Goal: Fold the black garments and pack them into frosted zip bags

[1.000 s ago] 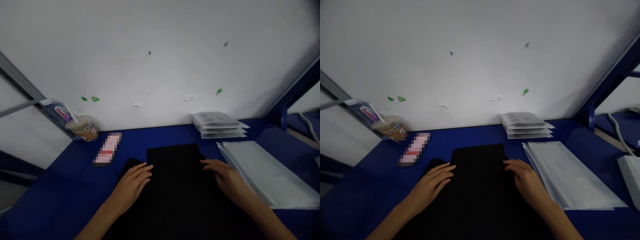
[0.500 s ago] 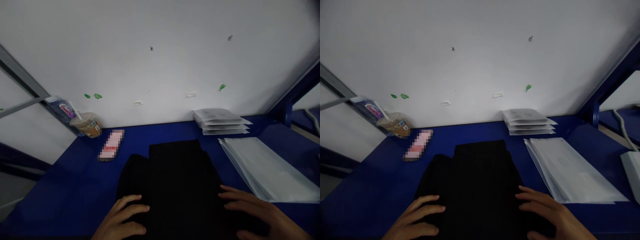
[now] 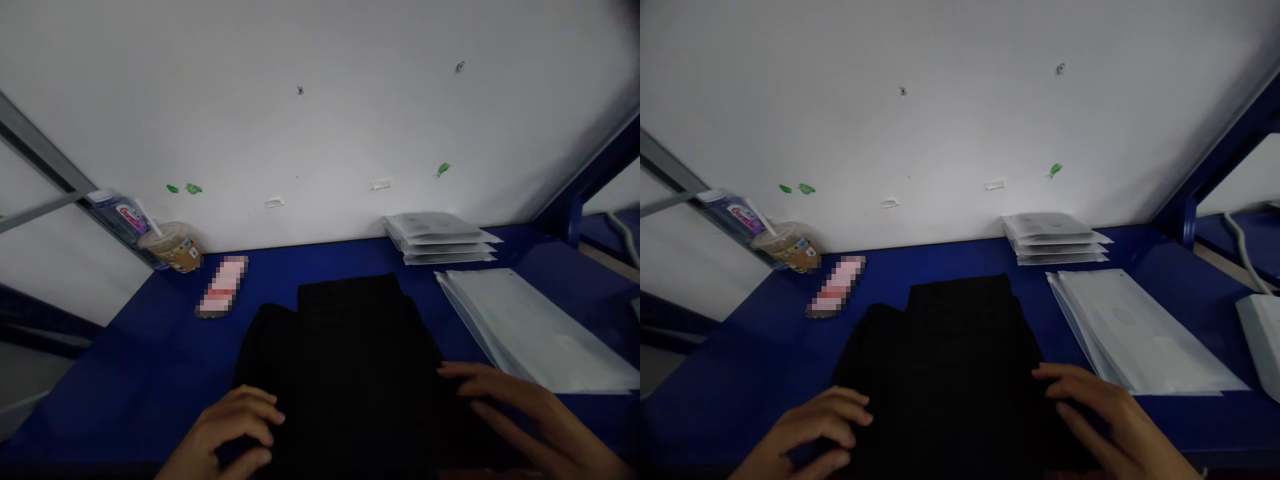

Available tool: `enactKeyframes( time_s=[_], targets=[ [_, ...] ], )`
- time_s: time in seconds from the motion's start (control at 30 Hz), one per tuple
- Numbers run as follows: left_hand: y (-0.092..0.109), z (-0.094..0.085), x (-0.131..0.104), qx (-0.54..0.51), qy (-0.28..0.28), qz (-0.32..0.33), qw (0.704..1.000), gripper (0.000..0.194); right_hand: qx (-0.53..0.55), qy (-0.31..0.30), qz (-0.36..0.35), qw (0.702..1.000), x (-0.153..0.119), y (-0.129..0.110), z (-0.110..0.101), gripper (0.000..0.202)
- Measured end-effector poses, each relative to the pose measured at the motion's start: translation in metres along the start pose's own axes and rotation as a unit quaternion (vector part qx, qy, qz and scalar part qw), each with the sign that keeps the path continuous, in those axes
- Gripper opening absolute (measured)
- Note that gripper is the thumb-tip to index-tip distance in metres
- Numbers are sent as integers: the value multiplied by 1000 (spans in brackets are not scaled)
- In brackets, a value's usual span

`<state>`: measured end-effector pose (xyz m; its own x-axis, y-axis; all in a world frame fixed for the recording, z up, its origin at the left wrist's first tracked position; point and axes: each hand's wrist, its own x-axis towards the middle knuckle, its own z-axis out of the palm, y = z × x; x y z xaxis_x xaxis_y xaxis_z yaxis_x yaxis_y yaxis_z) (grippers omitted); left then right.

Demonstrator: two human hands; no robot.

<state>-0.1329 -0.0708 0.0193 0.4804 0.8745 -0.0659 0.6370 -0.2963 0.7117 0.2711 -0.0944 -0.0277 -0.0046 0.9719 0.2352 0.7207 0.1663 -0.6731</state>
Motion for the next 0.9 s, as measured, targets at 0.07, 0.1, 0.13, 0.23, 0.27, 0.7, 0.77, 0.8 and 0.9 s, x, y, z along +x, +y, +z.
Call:
enactKeyframes(
  time_s=[0.07, 0.1, 0.13, 0.23, 0.27, 0.7, 0.77, 0.8, 0.9],
  targets=[
    [4, -5, 10, -26, 58, -38, 997, 13, 23, -25, 27, 999, 16, -1, -2, 27],
    [5, -8, 17, -29, 88, -56, 994, 15, 25, -22, 48, 998, 24, -1, -1, 27],
    [6, -10, 25, -27, 119, -72, 990, 17, 17, -5, 69, 997, 31, -2, 2, 28],
    [1, -11, 50, -14, 175, -88, 981, 20, -35, 31, 86, 995, 46, -3, 17, 29],
    [-2, -10, 58, -7, 183, -91, 979, 20, -59, 37, 82, 994, 48, -4, 23, 30],
    [-20, 4, 77, 246, 230, -130, 933, 30, -293, 166, -13, 941, 54, -22, 35, 33],
    [-19, 1, 74, 242, 239, -131, 931, 33, -245, 171, -45, 953, 57, -36, 34, 25],
    [-19, -2, 71, 228, 246, -136, 932, 34, -208, 156, -66, 963, 58, -43, 35, 22],
    [-22, -10, 55, 168, 270, -175, 932, 38, -107, 67, -122, 984, 55, -67, 44, 18]
  ],
)
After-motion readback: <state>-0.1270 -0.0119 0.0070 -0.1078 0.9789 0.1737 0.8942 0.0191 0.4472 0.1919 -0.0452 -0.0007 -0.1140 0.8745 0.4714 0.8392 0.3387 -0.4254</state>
